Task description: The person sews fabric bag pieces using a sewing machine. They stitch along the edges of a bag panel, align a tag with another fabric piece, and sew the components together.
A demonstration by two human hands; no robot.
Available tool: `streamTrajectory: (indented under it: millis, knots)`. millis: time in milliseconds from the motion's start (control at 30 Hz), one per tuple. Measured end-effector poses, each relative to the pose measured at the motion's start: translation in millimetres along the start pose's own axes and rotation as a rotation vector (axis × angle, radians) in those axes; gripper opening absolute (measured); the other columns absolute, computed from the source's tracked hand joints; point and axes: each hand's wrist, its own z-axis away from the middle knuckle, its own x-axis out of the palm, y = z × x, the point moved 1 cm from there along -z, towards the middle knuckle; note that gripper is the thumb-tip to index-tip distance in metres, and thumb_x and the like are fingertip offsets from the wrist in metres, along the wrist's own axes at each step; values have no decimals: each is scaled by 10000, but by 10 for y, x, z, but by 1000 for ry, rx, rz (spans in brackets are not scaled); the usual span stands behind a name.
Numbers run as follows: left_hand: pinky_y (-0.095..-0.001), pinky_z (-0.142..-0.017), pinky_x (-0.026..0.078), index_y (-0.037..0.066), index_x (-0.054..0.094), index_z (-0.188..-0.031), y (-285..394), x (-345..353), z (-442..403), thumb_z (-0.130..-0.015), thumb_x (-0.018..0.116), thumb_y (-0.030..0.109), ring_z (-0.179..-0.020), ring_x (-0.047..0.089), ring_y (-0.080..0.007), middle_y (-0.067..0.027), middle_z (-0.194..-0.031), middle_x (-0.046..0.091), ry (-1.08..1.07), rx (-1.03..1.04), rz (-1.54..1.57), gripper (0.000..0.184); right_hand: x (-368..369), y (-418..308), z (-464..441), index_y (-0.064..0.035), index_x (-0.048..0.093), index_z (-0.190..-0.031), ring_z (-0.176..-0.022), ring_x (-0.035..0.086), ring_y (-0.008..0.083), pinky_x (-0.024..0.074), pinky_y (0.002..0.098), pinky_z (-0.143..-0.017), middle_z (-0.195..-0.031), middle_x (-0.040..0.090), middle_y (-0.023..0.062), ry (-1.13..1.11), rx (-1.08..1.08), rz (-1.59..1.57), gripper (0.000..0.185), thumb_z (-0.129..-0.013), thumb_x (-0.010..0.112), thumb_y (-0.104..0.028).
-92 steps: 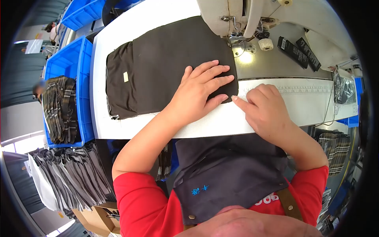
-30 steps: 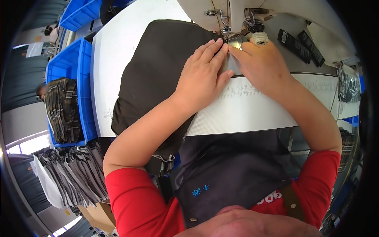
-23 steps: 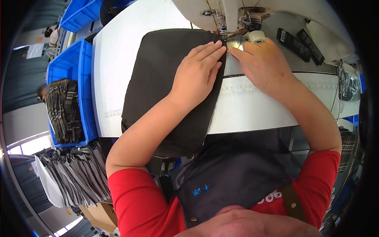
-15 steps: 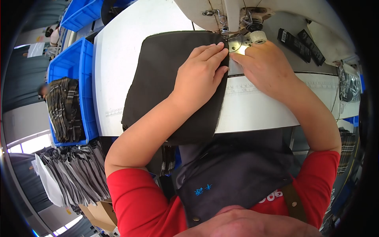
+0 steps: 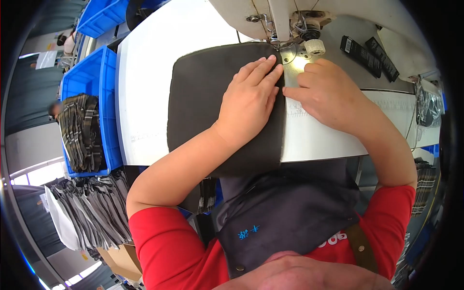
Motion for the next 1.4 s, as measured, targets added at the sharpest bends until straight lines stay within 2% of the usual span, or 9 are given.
streamTrajectory:
  millis: [500,800,933,1000,1067,1133,1200,1267,1400]
  knots:
    - [-437,-1112,476,87,668,-1394,-194,66,-137,-971,684,152,-1334,578,-330,-106,-1453,629,42,33,-43,428,12,24,8,-115,772,-1044,-830,623,236,481,400,-814,-760,596,37,1,66,-14,240,-808,752,-76]
    - [-433,-1123,467,121,696,-1363,58,-214,324,-953,702,140,-1407,523,-356,-123,-1515,576,-77,40,29,410,-62,-608,276,-78,758,-1020,-755,615,253,494,400,-645,-745,575,53,117,190,-120,215,-805,765,-91]
    - [-471,-977,527,112,722,-1304,379,-509,1145,-837,778,86,-1323,605,-358,-120,-1433,640,-179,73,8,470,155,-1103,950,-59,728,-1168,-806,673,236,529,359,-615,-951,693,54,299,126,-322,356,-833,807,-150]
    - [-457,-902,544,61,741,-1182,395,-419,1750,-816,782,66,-1170,659,-373,-150,-1301,688,23,96,139,368,431,-1257,1200,-58,723,-1207,-900,715,271,562,366,-705,-1062,734,97,197,177,-384,357,-872,793,-160]
    - [-394,-903,528,42,691,-1074,447,-295,2229,-832,752,14,-1027,645,-325,-156,-1170,658,167,-67,205,250,667,-1358,1273,-40,734,-1186,-960,724,336,573,409,-795,-1089,744,148,154,557,-441,316,-897,774,-159]
    - [-341,-879,509,51,615,-1086,338,-10,2709,-873,774,52,-975,618,-251,-138,-1093,616,377,-509,311,265,785,-1402,1255,-11,725,-1187,-1027,720,377,566,429,-869,-1134,741,193,169,659,-503,313,-920,766,-168]
    - [-299,-1027,436,59,472,-1309,187,176,2995,-1038,633,66,-1114,550,-154,-71,-1228,558,534,-974,643,315,897,-1428,1237,13,711,-1197,-1027,722,380,567,415,-874,-1130,738,203,271,742,-660,343,-918,781,-174]
    - [-318,-1051,438,28,471,-1367,62,239,2987,-1009,680,75,-1155,554,-178,-84,-1235,580,667,-1055,725,417,898,-1462,1191,15,712,-1119,-962,723,354,558,389,-843,-1057,744,178,301,727,-719,302,-914,798,-189]
    - [-319,-1082,421,47,508,-1332,-44,197,2994,-1030,667,88,-1226,538,-168,-75,-1281,578,420,-1051,1000,344,897,-1538,1244,9,660,-913,-755,625,207,503,323,-713,-846,674,93,255,812,-798,247,-921,802,-193]
